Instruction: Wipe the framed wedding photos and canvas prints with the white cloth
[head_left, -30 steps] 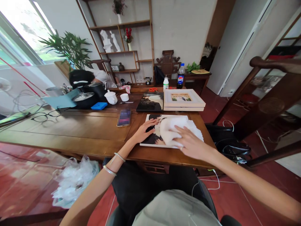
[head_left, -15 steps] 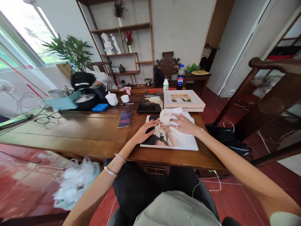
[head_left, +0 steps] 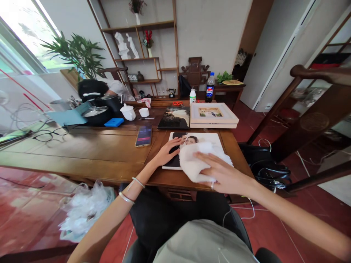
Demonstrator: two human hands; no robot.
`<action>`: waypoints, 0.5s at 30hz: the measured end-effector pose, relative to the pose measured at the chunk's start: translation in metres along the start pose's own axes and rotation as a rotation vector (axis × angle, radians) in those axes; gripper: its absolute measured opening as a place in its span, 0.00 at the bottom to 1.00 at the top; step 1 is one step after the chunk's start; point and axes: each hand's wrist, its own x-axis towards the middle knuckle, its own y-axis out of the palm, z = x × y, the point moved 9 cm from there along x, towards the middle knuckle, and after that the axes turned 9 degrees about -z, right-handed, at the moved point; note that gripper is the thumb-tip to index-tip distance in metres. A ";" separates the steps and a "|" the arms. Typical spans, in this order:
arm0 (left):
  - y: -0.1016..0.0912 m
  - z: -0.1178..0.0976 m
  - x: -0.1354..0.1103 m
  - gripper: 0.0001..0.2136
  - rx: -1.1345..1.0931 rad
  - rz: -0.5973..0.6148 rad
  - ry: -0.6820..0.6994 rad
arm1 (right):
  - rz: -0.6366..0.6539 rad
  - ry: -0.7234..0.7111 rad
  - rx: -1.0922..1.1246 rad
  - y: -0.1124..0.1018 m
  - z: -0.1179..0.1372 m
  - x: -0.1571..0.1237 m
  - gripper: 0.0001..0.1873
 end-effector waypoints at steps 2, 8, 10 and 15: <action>0.000 -0.001 0.000 0.19 -0.008 0.003 0.010 | -0.035 0.026 -0.034 -0.004 -0.021 0.006 0.14; -0.002 -0.002 0.000 0.19 -0.033 0.000 0.020 | -0.044 0.164 -0.123 0.002 -0.108 0.043 0.20; -0.002 -0.003 0.000 0.18 -0.029 -0.004 0.019 | -0.054 0.176 -0.124 0.003 -0.122 0.052 0.21; -0.002 -0.001 0.000 0.19 -0.016 -0.014 0.003 | -0.058 0.113 -0.088 0.002 -0.105 0.050 0.19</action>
